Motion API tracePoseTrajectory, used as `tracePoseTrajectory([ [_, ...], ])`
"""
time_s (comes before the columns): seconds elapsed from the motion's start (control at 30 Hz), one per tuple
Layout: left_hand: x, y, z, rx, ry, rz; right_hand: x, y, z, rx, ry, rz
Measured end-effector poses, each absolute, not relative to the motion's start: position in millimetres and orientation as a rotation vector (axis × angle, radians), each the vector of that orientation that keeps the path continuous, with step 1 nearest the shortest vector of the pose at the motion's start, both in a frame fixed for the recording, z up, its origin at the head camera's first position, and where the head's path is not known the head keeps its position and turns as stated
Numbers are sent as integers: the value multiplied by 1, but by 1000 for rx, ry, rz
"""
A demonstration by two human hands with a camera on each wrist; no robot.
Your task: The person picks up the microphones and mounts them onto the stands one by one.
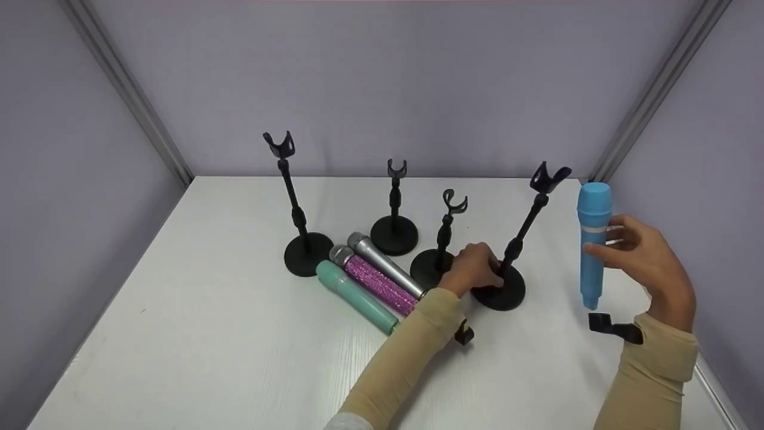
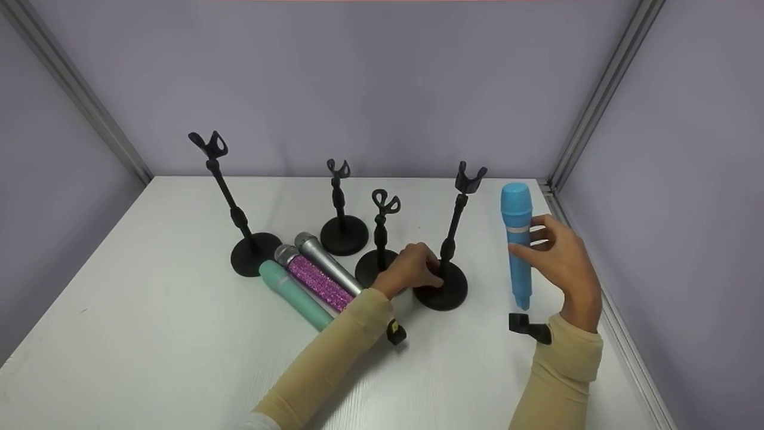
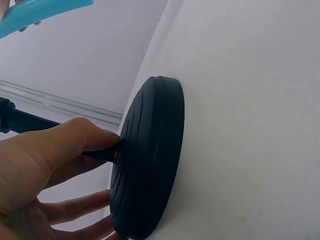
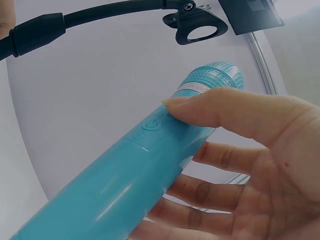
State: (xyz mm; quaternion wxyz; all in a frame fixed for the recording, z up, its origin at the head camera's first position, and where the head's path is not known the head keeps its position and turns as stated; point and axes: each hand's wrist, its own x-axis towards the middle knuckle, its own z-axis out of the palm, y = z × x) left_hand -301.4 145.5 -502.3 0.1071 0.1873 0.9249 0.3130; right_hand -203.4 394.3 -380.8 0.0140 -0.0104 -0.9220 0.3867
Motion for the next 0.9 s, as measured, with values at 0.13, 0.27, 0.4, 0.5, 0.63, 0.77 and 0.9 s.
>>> tracePoseTrajectory([
  [0.13, -298, 143, -504, 576, 2735, 934, -204, 393, -381, -44, -2883, 1202],
  [0.27, -296, 141, -507, 590, 2754, 962, -205, 393, -380, -37, -2888, 1202],
  [0.4, -296, 140, -508, 622, 2744, 1010, -205, 394, -380, -20, -2862, 1210],
  [0.5, -298, 140, -509, 661, 2725, 1035, -205, 395, -381, -9, -2843, 1209],
  [0.63, -301, 139, -510, 726, 2696, 1039, -205, 395, -381, 7, -2841, 1207],
  [0.77, -303, 137, -512, 784, 2651, 1036, -204, 394, -381, 13, -2849, 1211],
  [0.9, -306, 135, -512, 839, 2628, 1011, -204, 393, -380, 2, -2858, 1205],
])
